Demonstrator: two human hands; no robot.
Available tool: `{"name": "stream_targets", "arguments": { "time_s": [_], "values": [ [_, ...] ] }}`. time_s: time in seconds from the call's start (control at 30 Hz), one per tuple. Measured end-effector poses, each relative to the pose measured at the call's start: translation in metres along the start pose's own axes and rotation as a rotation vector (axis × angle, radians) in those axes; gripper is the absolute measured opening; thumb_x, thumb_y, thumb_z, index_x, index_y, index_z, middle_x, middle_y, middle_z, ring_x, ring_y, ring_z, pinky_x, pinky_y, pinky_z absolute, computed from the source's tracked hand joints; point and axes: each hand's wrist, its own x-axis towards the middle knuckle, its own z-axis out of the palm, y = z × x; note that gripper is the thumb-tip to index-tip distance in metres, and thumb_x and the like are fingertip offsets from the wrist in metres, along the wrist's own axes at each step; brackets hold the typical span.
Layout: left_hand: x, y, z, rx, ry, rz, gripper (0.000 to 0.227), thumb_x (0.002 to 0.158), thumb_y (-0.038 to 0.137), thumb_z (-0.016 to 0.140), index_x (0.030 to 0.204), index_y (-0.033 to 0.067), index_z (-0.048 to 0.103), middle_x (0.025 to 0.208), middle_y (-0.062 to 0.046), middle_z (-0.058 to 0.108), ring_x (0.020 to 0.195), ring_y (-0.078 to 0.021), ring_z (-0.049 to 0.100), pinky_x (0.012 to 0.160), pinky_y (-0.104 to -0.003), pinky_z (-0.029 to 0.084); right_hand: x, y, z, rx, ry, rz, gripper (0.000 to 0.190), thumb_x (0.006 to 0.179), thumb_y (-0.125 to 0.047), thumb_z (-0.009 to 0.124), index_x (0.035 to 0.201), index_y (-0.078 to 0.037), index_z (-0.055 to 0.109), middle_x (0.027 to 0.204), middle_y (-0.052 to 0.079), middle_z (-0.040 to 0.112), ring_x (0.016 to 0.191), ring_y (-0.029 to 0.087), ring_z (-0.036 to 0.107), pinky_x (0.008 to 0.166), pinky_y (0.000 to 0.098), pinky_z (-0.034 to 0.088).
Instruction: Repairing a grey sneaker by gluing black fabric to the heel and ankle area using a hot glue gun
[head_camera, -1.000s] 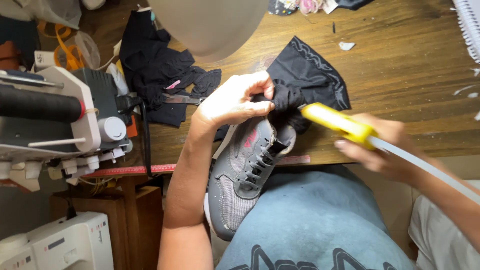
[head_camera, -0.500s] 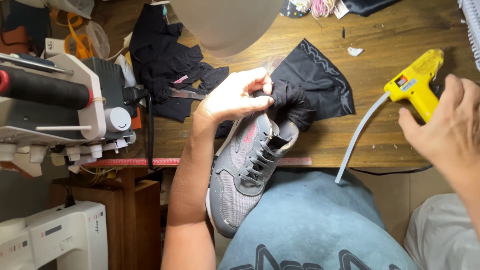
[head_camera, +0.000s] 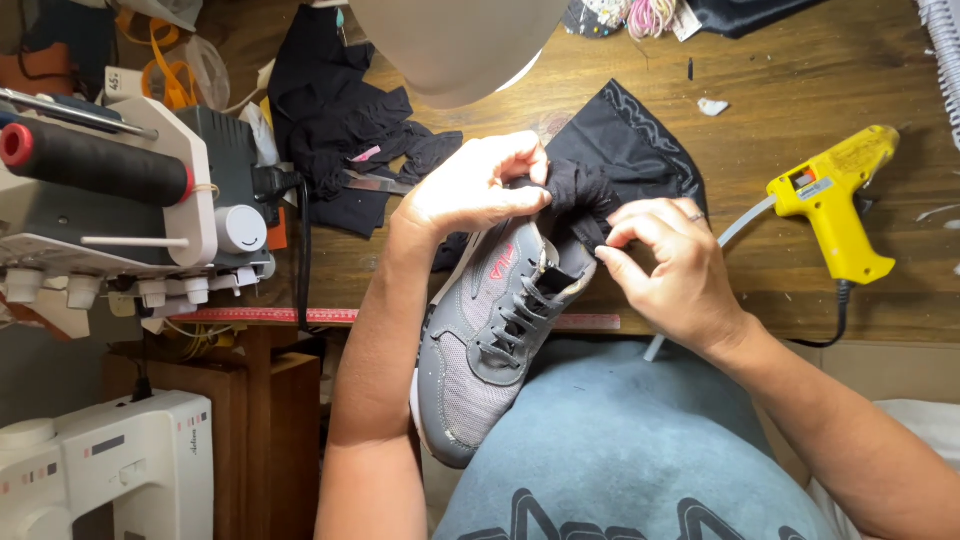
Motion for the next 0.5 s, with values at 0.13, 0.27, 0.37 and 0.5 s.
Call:
{"name": "stream_targets", "arguments": {
  "time_s": [0.13,0.27,0.37,0.5],
  "values": [
    [-0.002,0.008,0.000,0.001,-0.008,-0.005,0.022,0.079,0.033,0.075,0.088,0.0198,0.061,0.077,-0.002,0.074,0.082,-0.0214,0.068,0.079,-0.036,0.054,-0.001,-0.007,0.003,0.109,-0.129,-0.105,0.006,0.090,-0.015,0.076,0.091,-0.013,0.070,0.113,0.006,0.076,0.106,0.029,0.067,0.093,0.0430,0.052],
    [-0.005,0.028,-0.002,0.046,-0.009,0.015,0.021,0.078,0.031,0.074,0.088,0.0182,0.061,0.078,-0.008,0.074,0.082,-0.0283,0.070,0.078,-0.040,0.054,-0.008,-0.002,0.003,0.133,-0.264,-0.230,0.023,0.099,-0.020,0.061,0.119,-0.012,0.070,0.096,0.014,0.068,0.092,0.033,0.067,0.082,0.0458,0.056],
    [-0.006,0.033,0.000,0.075,-0.004,0.021,0.023,0.077,0.032,0.074,0.088,0.0170,0.061,0.078,-0.010,0.074,0.083,-0.0338,0.072,0.077,-0.043,0.054,-0.007,-0.006,0.002,0.055,-0.284,-0.324,0.028,0.097,-0.018,0.058,0.121,-0.010,0.069,0.105,0.017,0.069,0.088,0.033,0.067,0.075,0.0434,0.057],
    [-0.006,0.025,0.001,0.071,0.022,0.000,0.023,0.075,0.035,0.074,0.086,0.0193,0.062,0.077,-0.007,0.074,0.081,-0.0325,0.072,0.076,-0.043,0.055,0.007,-0.028,-0.021,-0.113,-0.243,-0.480,0.029,0.086,-0.010,0.065,0.114,-0.003,0.069,0.122,0.018,0.071,0.085,0.032,0.066,0.067,0.0396,0.058]
  ]
}}
